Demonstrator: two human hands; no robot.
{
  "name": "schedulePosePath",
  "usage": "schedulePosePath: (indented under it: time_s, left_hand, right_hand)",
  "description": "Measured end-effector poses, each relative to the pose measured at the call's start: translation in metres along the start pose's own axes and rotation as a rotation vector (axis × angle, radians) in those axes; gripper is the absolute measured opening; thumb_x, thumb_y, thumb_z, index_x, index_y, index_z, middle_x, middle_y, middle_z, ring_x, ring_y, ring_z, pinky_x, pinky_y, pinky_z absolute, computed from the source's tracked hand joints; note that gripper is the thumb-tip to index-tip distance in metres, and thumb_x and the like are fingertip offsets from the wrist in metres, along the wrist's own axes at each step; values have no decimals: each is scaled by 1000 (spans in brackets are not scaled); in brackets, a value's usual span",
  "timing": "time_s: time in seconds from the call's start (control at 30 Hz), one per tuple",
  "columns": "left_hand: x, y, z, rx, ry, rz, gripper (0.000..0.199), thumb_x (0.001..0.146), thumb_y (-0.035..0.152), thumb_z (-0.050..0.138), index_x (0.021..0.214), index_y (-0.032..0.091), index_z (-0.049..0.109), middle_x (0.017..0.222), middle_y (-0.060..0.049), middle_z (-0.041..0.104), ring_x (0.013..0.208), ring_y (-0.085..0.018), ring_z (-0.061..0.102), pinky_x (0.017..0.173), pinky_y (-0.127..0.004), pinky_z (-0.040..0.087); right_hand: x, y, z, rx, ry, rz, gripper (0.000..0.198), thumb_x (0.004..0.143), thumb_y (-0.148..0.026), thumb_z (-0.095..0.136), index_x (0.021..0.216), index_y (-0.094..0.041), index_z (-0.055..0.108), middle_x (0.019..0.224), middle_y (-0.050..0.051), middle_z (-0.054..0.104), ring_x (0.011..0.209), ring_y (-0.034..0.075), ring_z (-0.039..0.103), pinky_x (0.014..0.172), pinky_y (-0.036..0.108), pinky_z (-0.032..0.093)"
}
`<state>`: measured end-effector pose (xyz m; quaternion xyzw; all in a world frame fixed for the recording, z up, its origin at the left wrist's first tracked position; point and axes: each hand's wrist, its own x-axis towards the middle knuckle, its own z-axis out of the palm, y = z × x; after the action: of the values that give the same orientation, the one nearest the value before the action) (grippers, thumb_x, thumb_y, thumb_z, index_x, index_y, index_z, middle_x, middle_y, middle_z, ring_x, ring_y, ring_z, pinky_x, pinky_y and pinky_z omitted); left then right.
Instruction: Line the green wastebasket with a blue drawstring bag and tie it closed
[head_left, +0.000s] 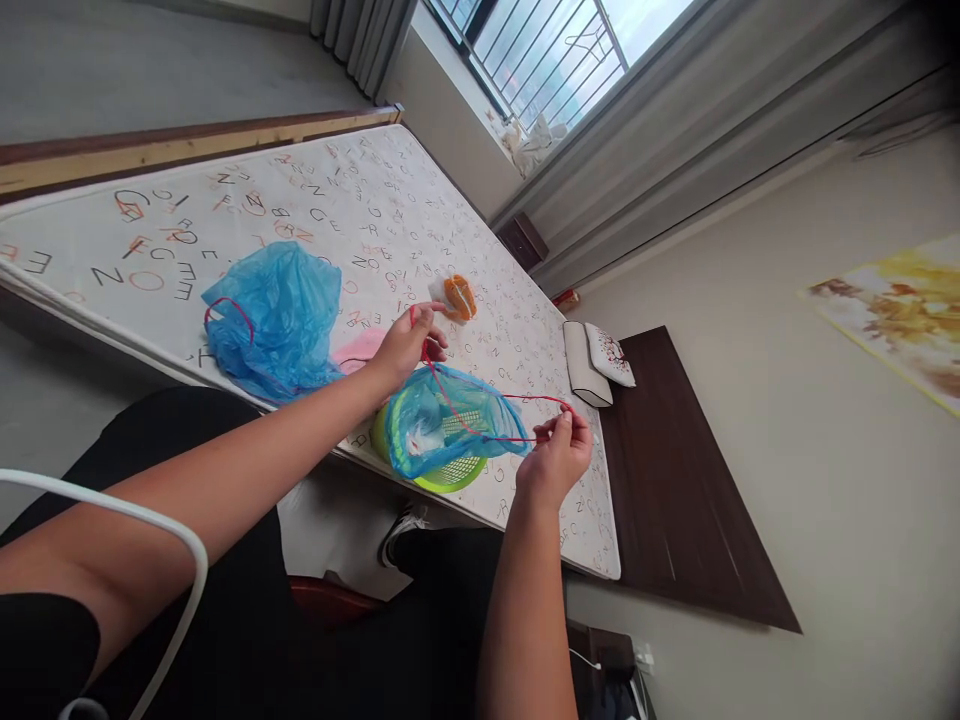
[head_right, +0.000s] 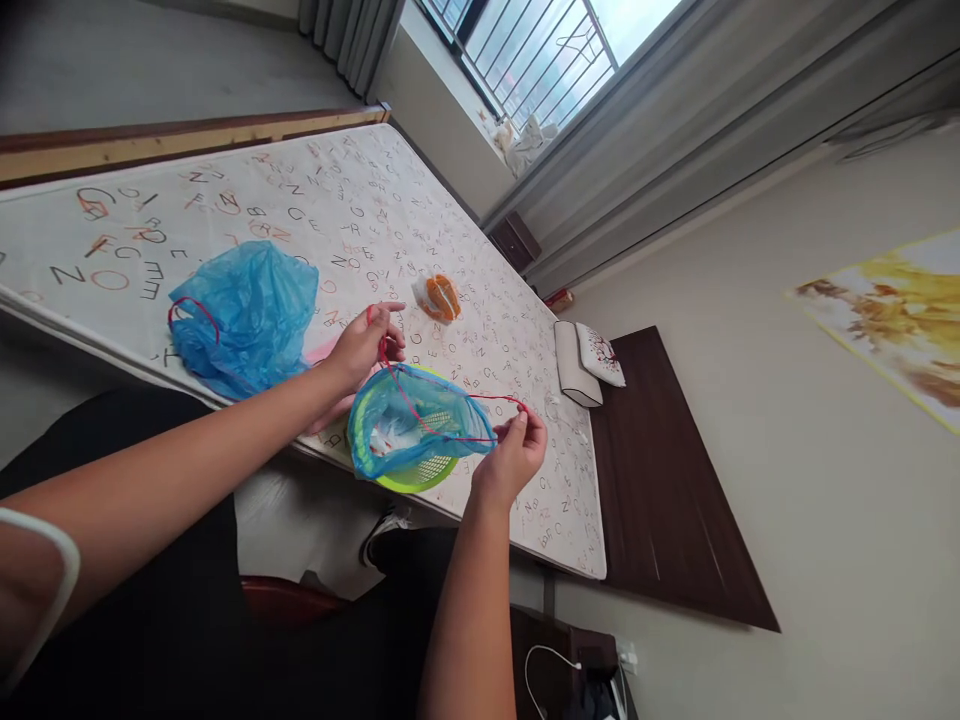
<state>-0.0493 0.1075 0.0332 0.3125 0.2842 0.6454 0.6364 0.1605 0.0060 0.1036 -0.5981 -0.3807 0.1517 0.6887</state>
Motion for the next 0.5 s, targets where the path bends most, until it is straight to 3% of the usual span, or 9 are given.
schedulePosePath:
  time_s: [0.07,0.13,0.23,0.33,0.4,0.5]
  left_hand:
    - [-10,4,21,-34,-118,-82,51,104,65,45,123,19,56,70,3,59,50,-11,58,54,-24,51]
    - [-21,11,44,-20,-278,-164,59,102,73,38,113,19,58,65,4,55,43,-9,48,47,-22,44]
    - [-40,20,70,56,-523,-232,72,99,81,26,101,18,60,59,4,51,39,-7,37,43,-21,35]
    - [-55,24,80,176,-668,-249,80,95,87,21,98,18,60,57,4,47,42,-9,36,44,-22,33]
    - [-60,25,79,274,-740,-230,82,93,89,21,92,17,60,56,3,46,45,-10,36,45,-23,32]
    - [-60,26,71,353,-853,-232,84,92,90,21,85,16,61,56,3,43,48,-10,33,47,-24,28]
  right_hand:
    - [-4,-10,-1,-4,-32,-95,21,86,-38,70,95,-21,64,105,3,66,92,13,65,82,29,57]
    - [-10,-22,-1,41,-142,-139,17,86,-35,72,91,-20,65,125,7,67,112,18,66,98,39,56]
    - [-17,-39,0,118,-348,-120,12,88,-31,72,87,-20,67,134,10,69,125,23,65,108,48,52]
    - [-21,-49,0,140,-494,-98,8,89,-29,72,87,-21,70,137,9,70,135,26,61,114,52,47]
    - [-22,-49,-1,161,-542,-67,8,90,-31,71,92,-23,72,128,9,74,124,25,68,107,51,52]
    - [-20,-44,-4,240,-488,-15,12,89,-34,73,97,-25,72,99,3,77,85,17,72,81,38,60]
